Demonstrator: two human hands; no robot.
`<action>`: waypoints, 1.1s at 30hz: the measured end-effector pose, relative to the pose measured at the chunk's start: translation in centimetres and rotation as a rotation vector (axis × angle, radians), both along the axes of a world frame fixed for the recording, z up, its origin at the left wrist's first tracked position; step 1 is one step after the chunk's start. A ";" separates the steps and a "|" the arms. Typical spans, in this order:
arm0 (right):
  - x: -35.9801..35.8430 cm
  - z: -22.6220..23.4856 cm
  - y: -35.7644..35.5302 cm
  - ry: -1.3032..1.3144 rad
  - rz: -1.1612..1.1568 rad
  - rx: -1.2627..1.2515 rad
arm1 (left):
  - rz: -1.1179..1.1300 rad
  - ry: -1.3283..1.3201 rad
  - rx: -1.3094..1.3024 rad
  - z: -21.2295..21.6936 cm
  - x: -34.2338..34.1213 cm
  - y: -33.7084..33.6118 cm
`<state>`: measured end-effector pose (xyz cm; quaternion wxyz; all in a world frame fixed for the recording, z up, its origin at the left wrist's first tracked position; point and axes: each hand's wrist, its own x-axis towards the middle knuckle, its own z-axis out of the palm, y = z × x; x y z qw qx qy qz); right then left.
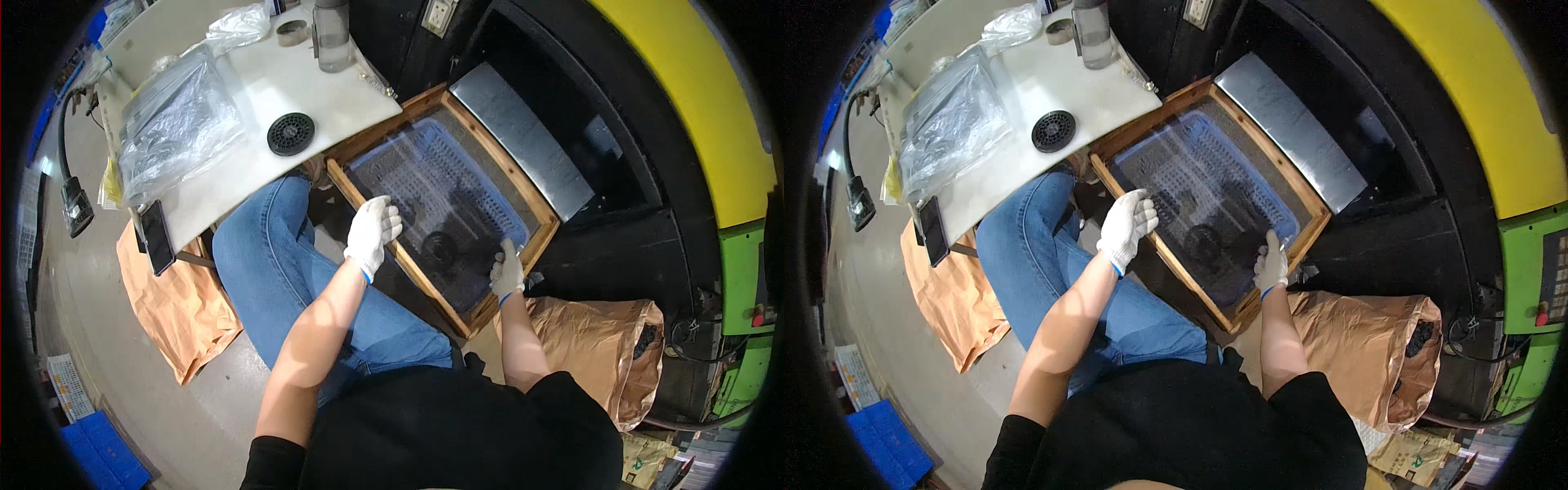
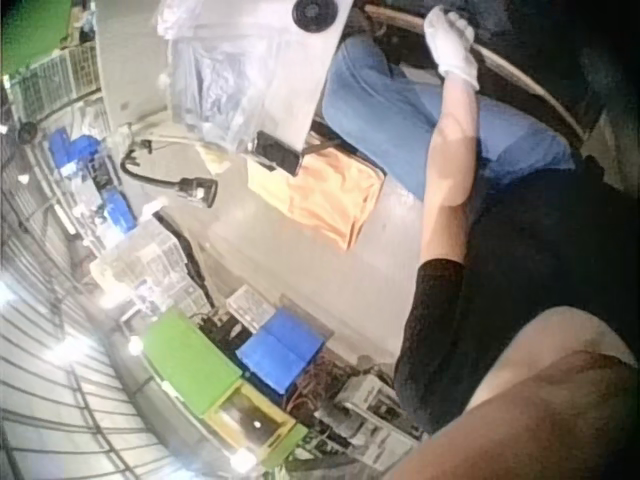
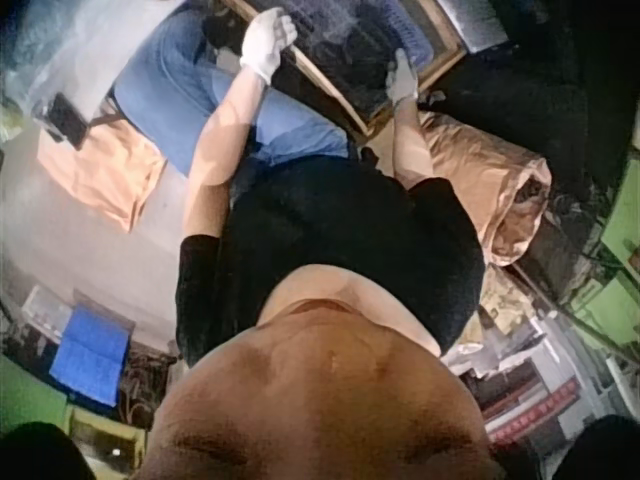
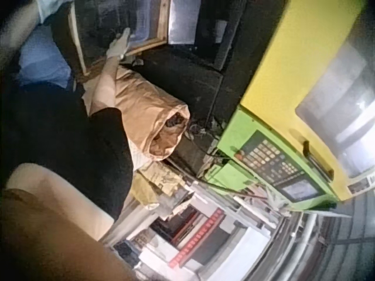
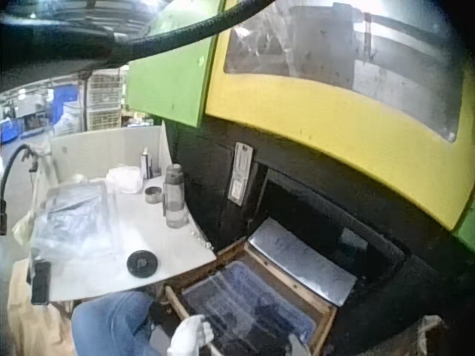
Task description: Inspecting and trimming plastic filter components in a manufacturing setting.
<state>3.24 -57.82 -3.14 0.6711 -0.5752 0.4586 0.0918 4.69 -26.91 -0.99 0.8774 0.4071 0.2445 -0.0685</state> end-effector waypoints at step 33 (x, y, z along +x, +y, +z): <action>3.5 8.2 9.8 -0.223 0.370 1.231 | -0.579 -0.621 0.428 2.4 -0.4 -1.1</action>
